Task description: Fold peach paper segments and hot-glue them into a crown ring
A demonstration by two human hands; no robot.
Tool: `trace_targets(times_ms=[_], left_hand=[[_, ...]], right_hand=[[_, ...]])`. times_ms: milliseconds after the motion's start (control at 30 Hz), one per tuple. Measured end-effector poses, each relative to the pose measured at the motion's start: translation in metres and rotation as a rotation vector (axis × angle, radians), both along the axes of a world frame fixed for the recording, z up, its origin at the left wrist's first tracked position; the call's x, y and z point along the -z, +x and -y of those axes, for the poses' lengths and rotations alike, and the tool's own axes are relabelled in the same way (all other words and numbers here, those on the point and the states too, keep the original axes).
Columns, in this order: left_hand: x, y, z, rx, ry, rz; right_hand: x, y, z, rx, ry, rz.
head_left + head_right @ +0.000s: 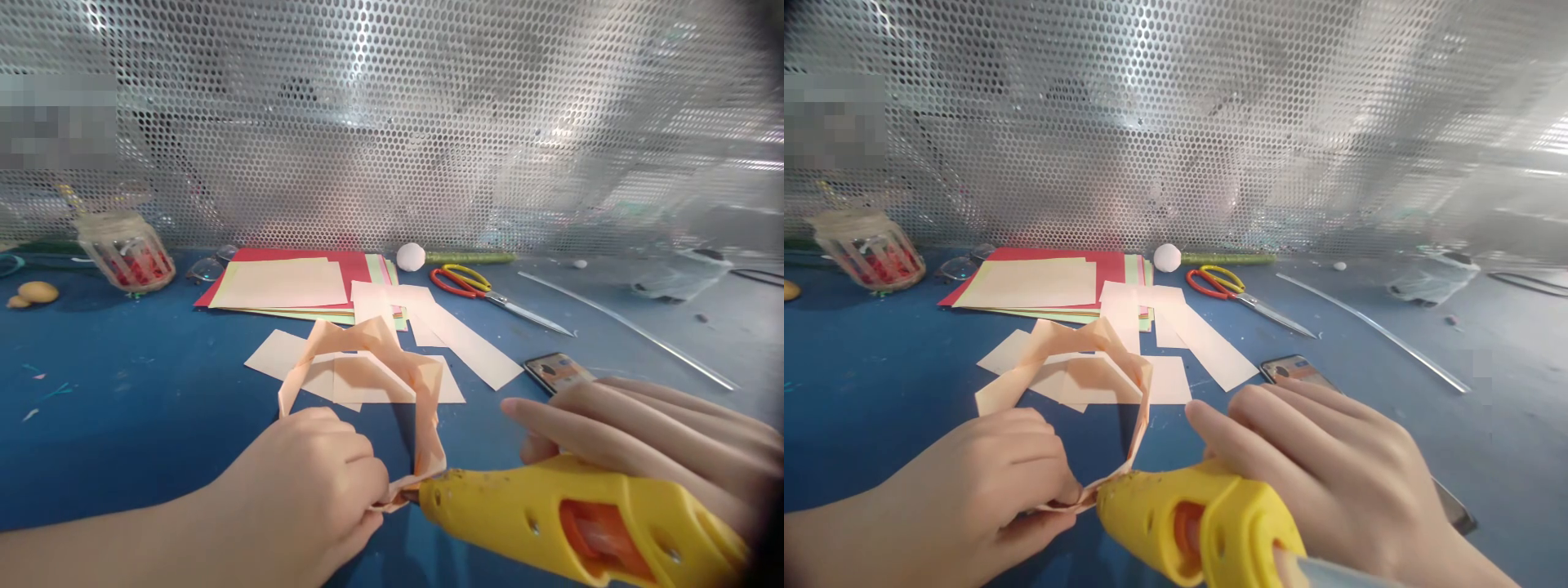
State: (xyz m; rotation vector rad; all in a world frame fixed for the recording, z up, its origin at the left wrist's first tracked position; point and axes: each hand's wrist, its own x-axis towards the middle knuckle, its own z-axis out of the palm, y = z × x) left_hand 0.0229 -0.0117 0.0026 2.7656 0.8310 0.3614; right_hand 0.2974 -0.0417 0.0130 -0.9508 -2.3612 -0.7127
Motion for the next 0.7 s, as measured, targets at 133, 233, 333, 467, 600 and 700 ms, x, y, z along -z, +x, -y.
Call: trace_targets(times_ms=[133,233,333,467,600,700], left_hand=[[0.003,-0.004,0.004,-0.002,0.003,0.015],[0.004,-0.005,0.005,0.005,0.001,0.008],[0.004,-0.003,0.002,-0.005,-0.011,0.025],[0.001,0.001,0.000,-0.008,-0.034,0.042],[-0.002,-0.001,0.002,-0.081,-0.110,0.041],[-0.002,-0.003,0.002,-0.093,-0.128,0.076]], right_hand=[[-0.002,0.000,-0.002,0.016,-0.008,0.013],[-0.003,0.000,-0.004,0.001,0.008,0.017],[-0.003,-0.001,-0.007,-0.015,0.020,0.033],[0.001,-0.001,-0.012,-0.018,0.011,-0.026],[0.005,-0.002,-0.014,0.007,-0.035,-0.063],[0.005,-0.003,-0.013,0.002,-0.045,-0.071]])
